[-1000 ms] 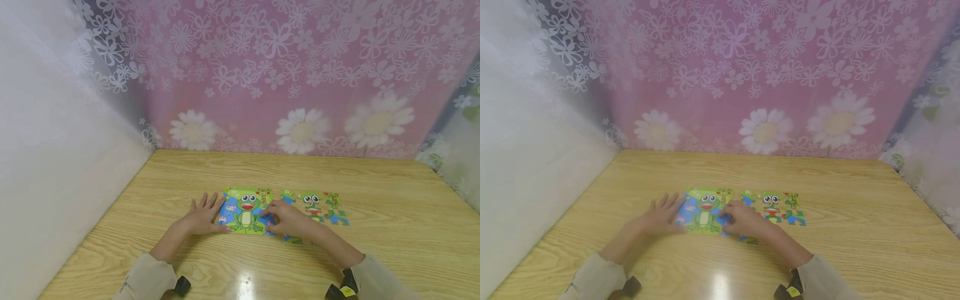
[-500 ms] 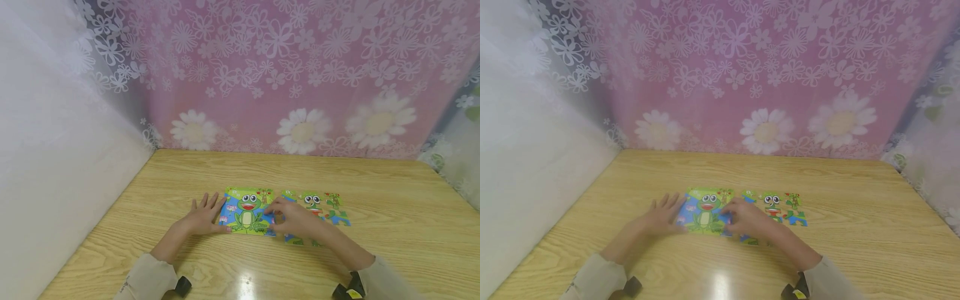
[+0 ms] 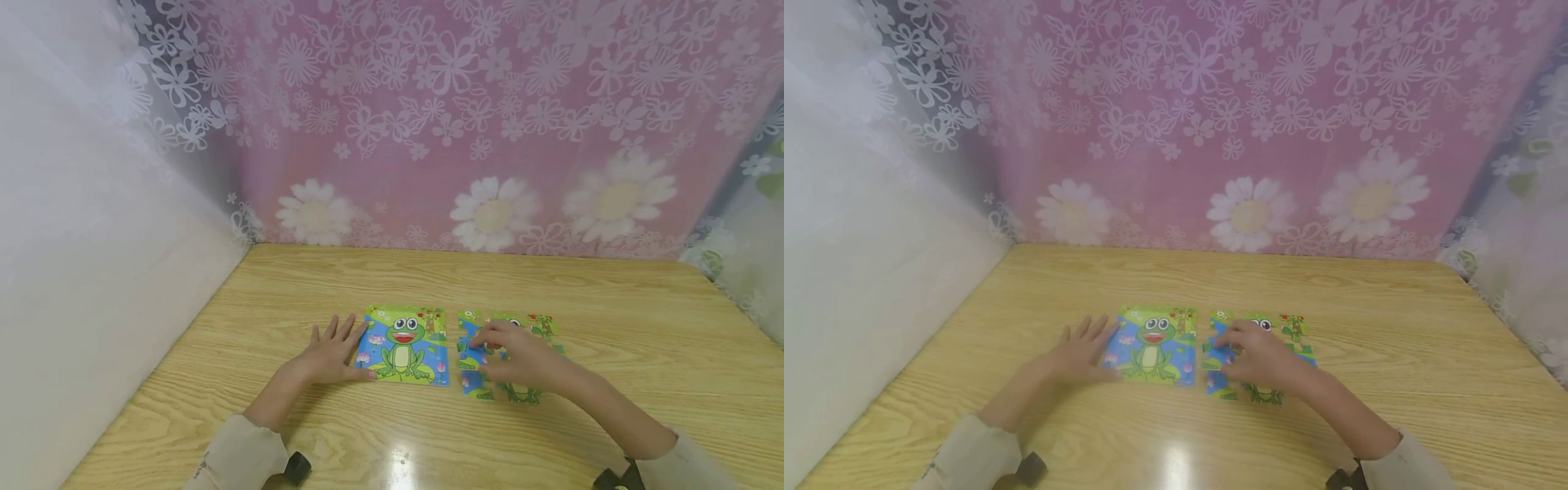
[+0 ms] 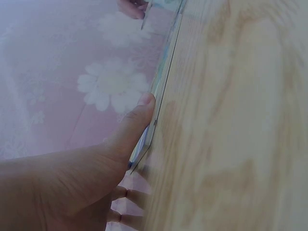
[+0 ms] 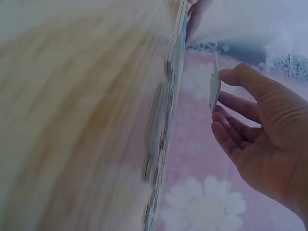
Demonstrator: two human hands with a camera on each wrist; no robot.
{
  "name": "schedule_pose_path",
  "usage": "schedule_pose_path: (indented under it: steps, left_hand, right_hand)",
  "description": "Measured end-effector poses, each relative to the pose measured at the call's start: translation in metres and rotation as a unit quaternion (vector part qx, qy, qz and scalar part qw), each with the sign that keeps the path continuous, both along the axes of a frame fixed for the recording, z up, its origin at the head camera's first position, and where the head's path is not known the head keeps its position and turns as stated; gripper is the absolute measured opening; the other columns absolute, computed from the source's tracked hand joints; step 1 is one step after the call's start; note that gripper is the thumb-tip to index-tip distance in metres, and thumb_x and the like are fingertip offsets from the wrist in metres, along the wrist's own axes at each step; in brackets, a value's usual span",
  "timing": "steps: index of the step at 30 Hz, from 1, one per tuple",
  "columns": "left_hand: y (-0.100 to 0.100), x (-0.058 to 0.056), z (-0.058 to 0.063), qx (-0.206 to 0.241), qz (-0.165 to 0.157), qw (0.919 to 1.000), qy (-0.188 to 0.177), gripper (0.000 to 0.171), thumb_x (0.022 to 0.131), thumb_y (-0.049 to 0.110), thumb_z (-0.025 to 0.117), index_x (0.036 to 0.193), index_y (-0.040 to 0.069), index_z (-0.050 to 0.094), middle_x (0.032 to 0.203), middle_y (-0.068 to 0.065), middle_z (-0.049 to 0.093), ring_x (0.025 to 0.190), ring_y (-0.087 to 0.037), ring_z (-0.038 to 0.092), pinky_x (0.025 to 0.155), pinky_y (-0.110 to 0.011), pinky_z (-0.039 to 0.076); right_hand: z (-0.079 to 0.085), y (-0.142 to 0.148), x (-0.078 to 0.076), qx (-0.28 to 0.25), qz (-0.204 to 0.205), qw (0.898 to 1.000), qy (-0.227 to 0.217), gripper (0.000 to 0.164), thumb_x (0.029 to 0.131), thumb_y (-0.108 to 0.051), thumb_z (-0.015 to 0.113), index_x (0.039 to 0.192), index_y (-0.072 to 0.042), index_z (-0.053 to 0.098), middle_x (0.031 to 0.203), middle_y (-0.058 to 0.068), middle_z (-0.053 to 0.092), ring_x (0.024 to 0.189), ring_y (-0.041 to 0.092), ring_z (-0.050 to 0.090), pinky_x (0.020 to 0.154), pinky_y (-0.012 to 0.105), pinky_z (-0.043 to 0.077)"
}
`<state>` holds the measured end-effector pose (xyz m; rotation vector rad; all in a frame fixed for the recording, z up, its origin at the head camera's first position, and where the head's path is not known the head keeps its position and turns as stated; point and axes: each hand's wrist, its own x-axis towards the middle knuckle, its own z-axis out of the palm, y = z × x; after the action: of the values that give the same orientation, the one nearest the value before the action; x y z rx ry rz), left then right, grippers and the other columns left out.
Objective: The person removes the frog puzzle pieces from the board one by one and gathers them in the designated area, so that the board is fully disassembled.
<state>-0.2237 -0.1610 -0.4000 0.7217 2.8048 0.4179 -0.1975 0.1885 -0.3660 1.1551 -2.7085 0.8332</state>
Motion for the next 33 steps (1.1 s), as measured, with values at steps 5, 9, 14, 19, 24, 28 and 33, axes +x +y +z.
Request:
schedule_pose_path:
  steps: [5, 9, 14, 19, 24, 28, 33]
  left_hand:
    - [-0.001, -0.001, -0.003, -0.004, -0.001, 1.0, 0.0, 0.097, 0.079, 0.066, 0.054, 0.149, 0.014, 0.011, 0.151, -0.017, 0.001, 0.133, -0.042, -0.006, 0.097, -0.065, -0.005]
    - [-0.003, -0.002, -0.005, -0.002, 0.0, 1.0, 0.001, 0.098, 0.078, 0.067, 0.054, 0.149, 0.014, 0.011, 0.151, -0.016, 0.001, 0.133, -0.041, -0.007, 0.097, -0.065, -0.005]
    - [-0.003, -0.001, -0.003, 0.006, -0.001, 1.0, -0.004, 0.098, 0.078, 0.066, 0.055, 0.149, 0.014, 0.012, 0.151, -0.017, 0.002, 0.133, -0.042, -0.007, 0.097, -0.065, -0.006]
    - [-0.002, -0.001, -0.003, 0.002, -0.002, 1.0, -0.005, 0.098, 0.078, 0.066, 0.054, 0.149, 0.015, 0.012, 0.151, -0.016, 0.001, 0.134, -0.041, -0.007, 0.097, -0.064, -0.006]
    - [-0.001, -0.001, -0.003, 0.002, -0.002, 1.0, -0.006, 0.097, 0.078, 0.066, 0.054, 0.149, 0.015, 0.012, 0.151, -0.016, 0.001, 0.134, -0.041, -0.008, 0.097, -0.064, -0.006]
    - [0.0, -0.001, -0.001, 0.0, 0.0, 1.0, -0.004, 0.097, 0.078, 0.066, 0.055, 0.149, 0.014, 0.013, 0.151, -0.016, 0.003, 0.134, -0.041, -0.006, 0.098, -0.065, -0.004]
    - [0.002, 0.0, 0.001, 0.0, 0.0, 1.0, -0.007, 0.096, 0.079, 0.064, 0.055, 0.149, 0.013, 0.014, 0.151, -0.017, 0.003, 0.134, -0.041, -0.006, 0.097, -0.065, -0.003]
  right_hand:
    - [0.003, 0.022, 0.007, 0.021, -0.037, 0.999, -0.031, 0.024, 0.081, -0.012, 0.068, 0.105, -0.009, 0.064, 0.103, -0.001, 0.053, 0.091, 0.024, 0.055, 0.072, 0.038, 0.049]
    - [0.006, 0.037, 0.012, 0.028, -0.053, 0.998, -0.017, 0.027, 0.079, -0.013, 0.071, 0.105, -0.009, 0.064, 0.104, -0.002, 0.053, 0.089, 0.022, 0.053, 0.069, 0.037, 0.048]
    - [0.006, 0.055, 0.018, 0.023, -0.058, 0.998, 0.017, 0.024, 0.077, -0.011, 0.073, 0.101, -0.01, 0.066, 0.099, -0.007, 0.055, 0.086, 0.019, 0.054, 0.067, 0.035, 0.049]
    - [0.003, 0.073, 0.025, 0.032, -0.07, 0.997, 0.016, 0.025, 0.077, -0.014, 0.075, 0.1, -0.012, 0.066, 0.097, -0.008, 0.053, 0.086, 0.02, 0.055, 0.067, 0.036, 0.049]
    - [-0.002, 0.089, 0.029, 0.04, -0.074, 0.996, 0.033, 0.027, 0.074, -0.011, 0.077, 0.099, -0.012, 0.067, 0.099, -0.005, 0.054, 0.084, 0.02, 0.056, 0.066, 0.036, 0.049]
    - [-0.004, 0.098, 0.033, 0.043, -0.085, 0.995, 0.021, 0.028, 0.074, -0.015, 0.078, 0.1, -0.013, 0.066, 0.1, -0.004, 0.054, 0.084, 0.021, 0.056, 0.066, 0.035, 0.049]
    - [-0.01, 0.11, 0.036, 0.039, -0.079, 0.995, 0.037, 0.029, 0.071, -0.011, 0.079, 0.098, -0.014, 0.066, 0.098, -0.005, 0.054, 0.083, 0.018, 0.056, 0.064, 0.032, 0.05]
